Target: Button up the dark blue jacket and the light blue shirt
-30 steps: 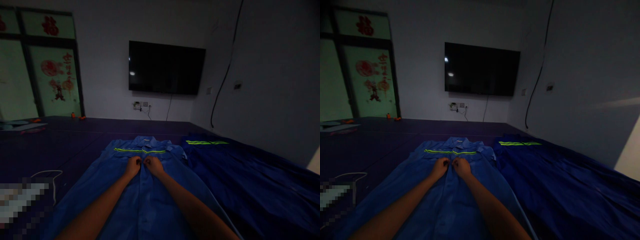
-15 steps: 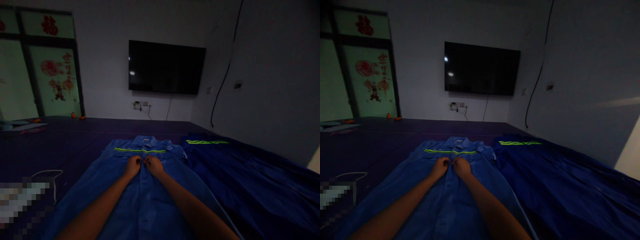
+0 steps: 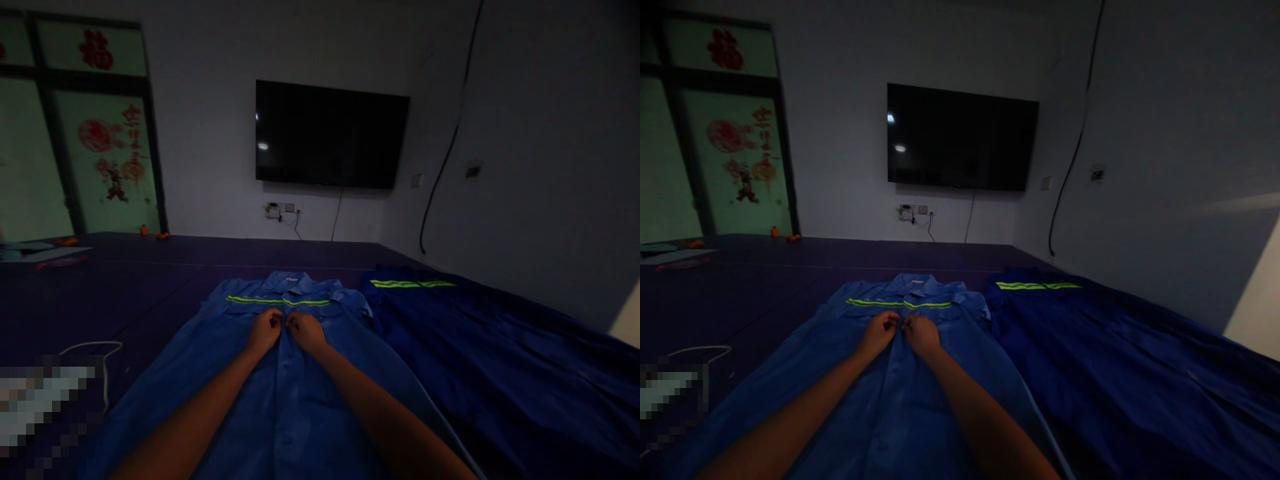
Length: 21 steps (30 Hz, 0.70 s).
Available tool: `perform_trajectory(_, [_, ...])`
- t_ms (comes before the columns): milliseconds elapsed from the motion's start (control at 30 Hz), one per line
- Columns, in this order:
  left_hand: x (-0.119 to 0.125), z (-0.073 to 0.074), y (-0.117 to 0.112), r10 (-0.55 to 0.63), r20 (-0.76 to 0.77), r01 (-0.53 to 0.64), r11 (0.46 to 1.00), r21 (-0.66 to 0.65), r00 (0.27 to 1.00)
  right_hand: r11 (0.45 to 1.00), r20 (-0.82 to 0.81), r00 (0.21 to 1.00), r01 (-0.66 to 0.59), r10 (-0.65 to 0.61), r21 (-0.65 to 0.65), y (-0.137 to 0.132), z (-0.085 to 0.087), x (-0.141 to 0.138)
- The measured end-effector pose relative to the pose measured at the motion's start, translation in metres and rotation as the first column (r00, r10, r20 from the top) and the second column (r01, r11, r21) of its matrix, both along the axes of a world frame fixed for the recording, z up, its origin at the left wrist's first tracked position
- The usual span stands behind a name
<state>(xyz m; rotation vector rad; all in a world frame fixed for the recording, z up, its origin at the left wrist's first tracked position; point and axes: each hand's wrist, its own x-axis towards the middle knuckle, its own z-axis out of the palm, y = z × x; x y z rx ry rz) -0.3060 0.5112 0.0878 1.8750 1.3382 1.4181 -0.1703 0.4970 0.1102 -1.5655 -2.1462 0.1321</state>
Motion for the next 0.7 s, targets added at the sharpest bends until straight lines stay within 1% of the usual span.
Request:
perform_trajectory(200, [0.0008, 0.0022, -0.0029, -0.014, 0.035, 0.015, 1.0, -0.017, 0.999, 1.0, 0.038, 0.999, 0.028, -0.029, 0.003, 0.0005, -0.0009, -0.0004])
perform_trajectory(333, [0.0011, -0.0002, -0.0018, -0.014, 0.041, 0.015, 1.0, -0.018, 0.999, 0.999, 0.067, 0.997, 0.045, -0.045, 0.009, -0.0008, -0.0008, -0.0013])
perform_trajectory(500, [0.0009, -0.0041, 0.0023, -0.018, 0.044, 0.019, 0.999, -0.029, 0.999, 0.999, 0.064, 0.997, 0.035, -0.034, -0.007, -0.0028, 0.0009, -0.0016])
perform_trajectory(700, [0.0002, -0.0049, 0.0043, -0.007, 0.031, 0.008, 0.999, -0.033, 0.999, 0.999, 0.037, 0.999, 0.036, -0.035, -0.018, -0.0027, 0.0011, -0.001])
